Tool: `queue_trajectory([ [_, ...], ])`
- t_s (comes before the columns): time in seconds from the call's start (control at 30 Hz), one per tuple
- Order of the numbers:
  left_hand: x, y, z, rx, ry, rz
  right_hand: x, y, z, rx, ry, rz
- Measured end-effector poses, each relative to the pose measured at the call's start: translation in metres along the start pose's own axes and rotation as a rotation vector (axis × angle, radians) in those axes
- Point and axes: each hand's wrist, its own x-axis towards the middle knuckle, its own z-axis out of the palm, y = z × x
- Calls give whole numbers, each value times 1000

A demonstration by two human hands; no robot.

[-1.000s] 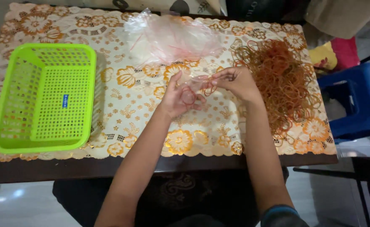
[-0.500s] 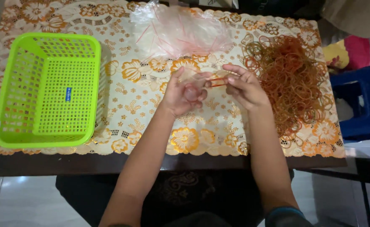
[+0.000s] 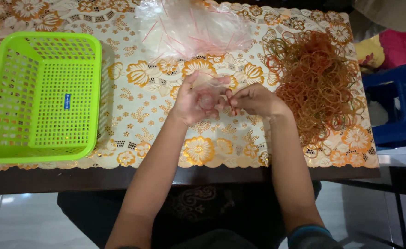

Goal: The person is picking up rubber bands from a pile and placing them into small plastic bags, then placing the filled bags into a green basket.

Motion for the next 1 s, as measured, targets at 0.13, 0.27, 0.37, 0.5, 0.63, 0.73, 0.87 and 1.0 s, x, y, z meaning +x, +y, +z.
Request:
queue_trajectory([
  [0.13, -1, -2, 8, 37, 49, -117, 2, 7, -21, -202, -58, 68],
  [0.27, -2, -3, 28, 217, 59, -203, -19, -7, -43, -534, -43, 71],
  [0.37, -2, -3, 39, 298, 115, -252, -29, -12, -54, -659, -10, 99],
  [0.5, 3, -8, 25, 391, 176, -193, -29, -22, -31, -482, 316, -243],
  [0.63, 5, -11, 24, 446, 161, -185, -15, -14, -6, -267, 430, -275],
  [0.73, 1, -13, 23, 481, 193, -146, -3, -1, 2, -293, 423, -279],
  [0.87, 9, -18, 10, 489, 211, -108, -6, -14, 20, -307, 374, -238],
  [1.0, 11, -21, 2, 471, 198, -93, -8, -19, 28, -316, 274, -186],
])
